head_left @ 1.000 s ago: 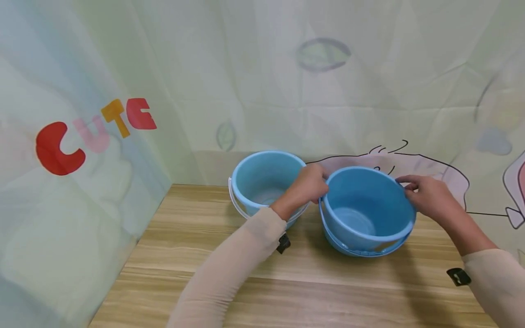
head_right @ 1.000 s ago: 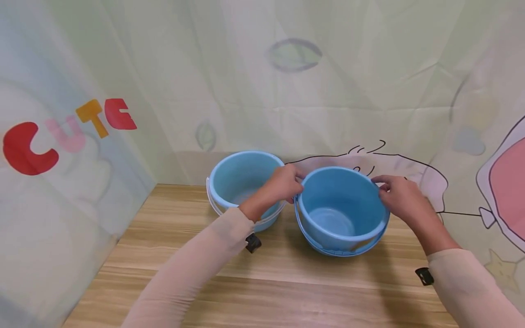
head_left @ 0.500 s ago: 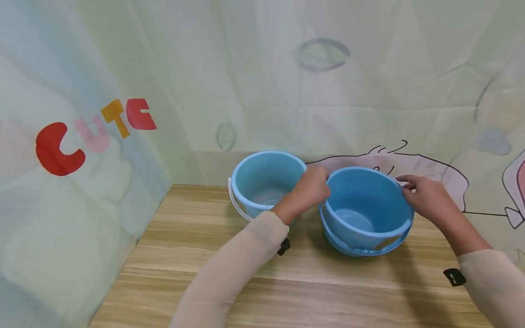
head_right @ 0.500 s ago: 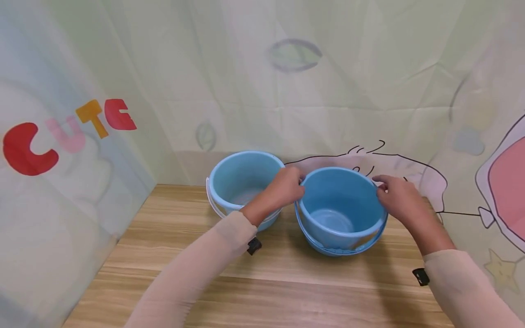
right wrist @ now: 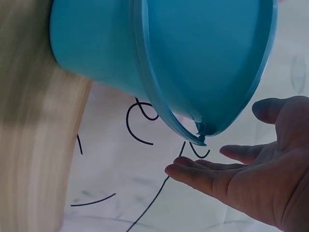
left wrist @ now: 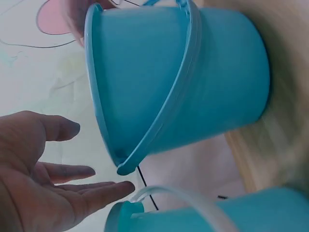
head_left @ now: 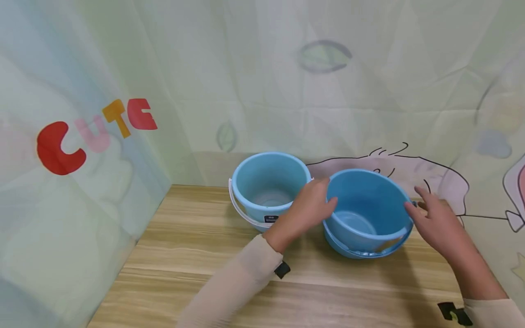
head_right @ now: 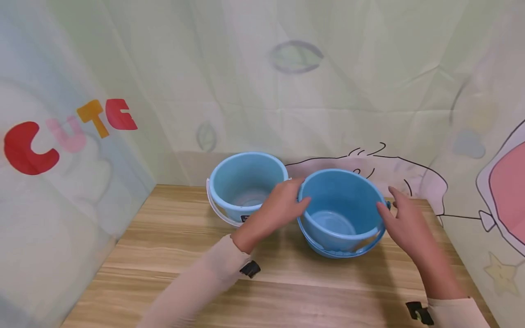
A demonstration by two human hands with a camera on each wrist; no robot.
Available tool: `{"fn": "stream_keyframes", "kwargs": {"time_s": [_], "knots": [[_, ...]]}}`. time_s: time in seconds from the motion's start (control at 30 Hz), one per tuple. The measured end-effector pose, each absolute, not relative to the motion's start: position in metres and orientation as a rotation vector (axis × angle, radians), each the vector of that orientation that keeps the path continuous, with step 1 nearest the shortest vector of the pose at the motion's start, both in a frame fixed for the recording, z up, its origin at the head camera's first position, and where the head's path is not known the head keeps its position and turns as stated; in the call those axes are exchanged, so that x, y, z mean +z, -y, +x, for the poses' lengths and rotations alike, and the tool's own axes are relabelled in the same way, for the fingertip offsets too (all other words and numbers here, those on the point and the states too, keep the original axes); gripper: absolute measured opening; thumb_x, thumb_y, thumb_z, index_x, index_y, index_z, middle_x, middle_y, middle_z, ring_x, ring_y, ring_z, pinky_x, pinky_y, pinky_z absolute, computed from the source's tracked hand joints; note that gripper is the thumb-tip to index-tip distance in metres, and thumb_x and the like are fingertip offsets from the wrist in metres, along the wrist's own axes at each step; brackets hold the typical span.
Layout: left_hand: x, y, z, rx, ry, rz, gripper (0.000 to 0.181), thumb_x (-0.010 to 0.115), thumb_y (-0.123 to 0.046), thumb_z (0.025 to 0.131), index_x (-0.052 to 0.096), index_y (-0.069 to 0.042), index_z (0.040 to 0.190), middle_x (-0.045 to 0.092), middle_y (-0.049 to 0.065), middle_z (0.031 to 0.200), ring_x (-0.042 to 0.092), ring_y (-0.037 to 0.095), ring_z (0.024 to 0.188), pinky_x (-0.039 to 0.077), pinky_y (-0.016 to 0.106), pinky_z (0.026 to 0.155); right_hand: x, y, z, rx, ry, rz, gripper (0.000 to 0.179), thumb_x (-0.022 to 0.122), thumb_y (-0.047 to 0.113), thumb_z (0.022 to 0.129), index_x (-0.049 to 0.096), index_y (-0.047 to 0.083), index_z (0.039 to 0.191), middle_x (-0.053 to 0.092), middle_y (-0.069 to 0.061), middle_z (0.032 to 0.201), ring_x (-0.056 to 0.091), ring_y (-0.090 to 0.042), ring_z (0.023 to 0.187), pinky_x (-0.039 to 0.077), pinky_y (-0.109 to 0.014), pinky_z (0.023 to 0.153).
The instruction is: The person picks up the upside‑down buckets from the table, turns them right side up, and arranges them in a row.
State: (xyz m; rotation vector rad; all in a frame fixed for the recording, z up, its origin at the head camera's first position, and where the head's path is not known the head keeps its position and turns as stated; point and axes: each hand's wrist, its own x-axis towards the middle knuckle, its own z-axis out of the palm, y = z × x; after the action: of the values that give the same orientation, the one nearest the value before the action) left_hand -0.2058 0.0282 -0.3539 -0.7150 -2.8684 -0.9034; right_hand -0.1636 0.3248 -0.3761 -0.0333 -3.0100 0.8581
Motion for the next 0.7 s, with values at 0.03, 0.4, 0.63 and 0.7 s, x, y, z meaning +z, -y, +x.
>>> {"fn": "stream_keyframes", "kwargs": {"time_s": [0.03, 0.4, 0.63, 0.7], "knots": [[-0.356, -0.027, -0.202, -0.945, 2.842, -0.717, 0.042, 0.064, -0.023, 0.102, 0.059, -0.002, 0.138, 0.070, 0.010, 0.124, 0.066, 0.021, 0.114, 0.057, 0.034, 0.094, -0.379, -0.326, -0.159, 0.897, 2.992, -0.033, 0.077, 0.038, 0.046, 0.110, 0.008, -0.002, 0.164, 0.030, -0.045, 0.154, 0.042, -0.071, 0.127, 0.047, -0.078, 0.086], [-0.382, -0.023, -0.179, -1.265, 2.743, -0.587, 0.055, 0.069, -0.028, 0.100, 0.052, -0.008, 0.148, 0.067, 0.008, 0.137, 0.065, 0.020, 0.126, 0.056, 0.038, 0.102, -0.392, -0.328, -0.132, 1.202, 2.922, 0.024, 0.070, 0.038, 0.034, 0.112, 0.009, -0.004, 0.163, 0.021, -0.041, 0.161, 0.040, -0.070, 0.131, 0.047, -0.072, 0.094], [-0.390, -0.026, -0.177, -1.468, 2.672, -0.471, 0.058, 0.075, -0.025, 0.096, 0.053, -0.003, 0.145, 0.067, 0.013, 0.136, 0.065, 0.022, 0.125, 0.057, 0.037, 0.099, -0.394, -0.323, -0.134, 1.193, 2.922, 0.046, 0.069, 0.042, 0.034, 0.112, 0.015, -0.004, 0.162, 0.033, -0.041, 0.155, 0.045, -0.068, 0.129, 0.050, -0.065, 0.094], [-0.391, -0.026, -0.178, -1.477, 2.665, -0.460, 0.058, 0.075, -0.025, 0.095, 0.054, -0.003, 0.145, 0.067, 0.013, 0.136, 0.065, 0.021, 0.125, 0.057, 0.037, 0.098, -0.393, -0.323, -0.135, 1.182, 2.942, 0.025, 0.071, 0.042, 0.037, 0.111, 0.015, -0.003, 0.163, 0.033, -0.041, 0.155, 0.044, -0.068, 0.130, 0.049, -0.068, 0.094]]}}
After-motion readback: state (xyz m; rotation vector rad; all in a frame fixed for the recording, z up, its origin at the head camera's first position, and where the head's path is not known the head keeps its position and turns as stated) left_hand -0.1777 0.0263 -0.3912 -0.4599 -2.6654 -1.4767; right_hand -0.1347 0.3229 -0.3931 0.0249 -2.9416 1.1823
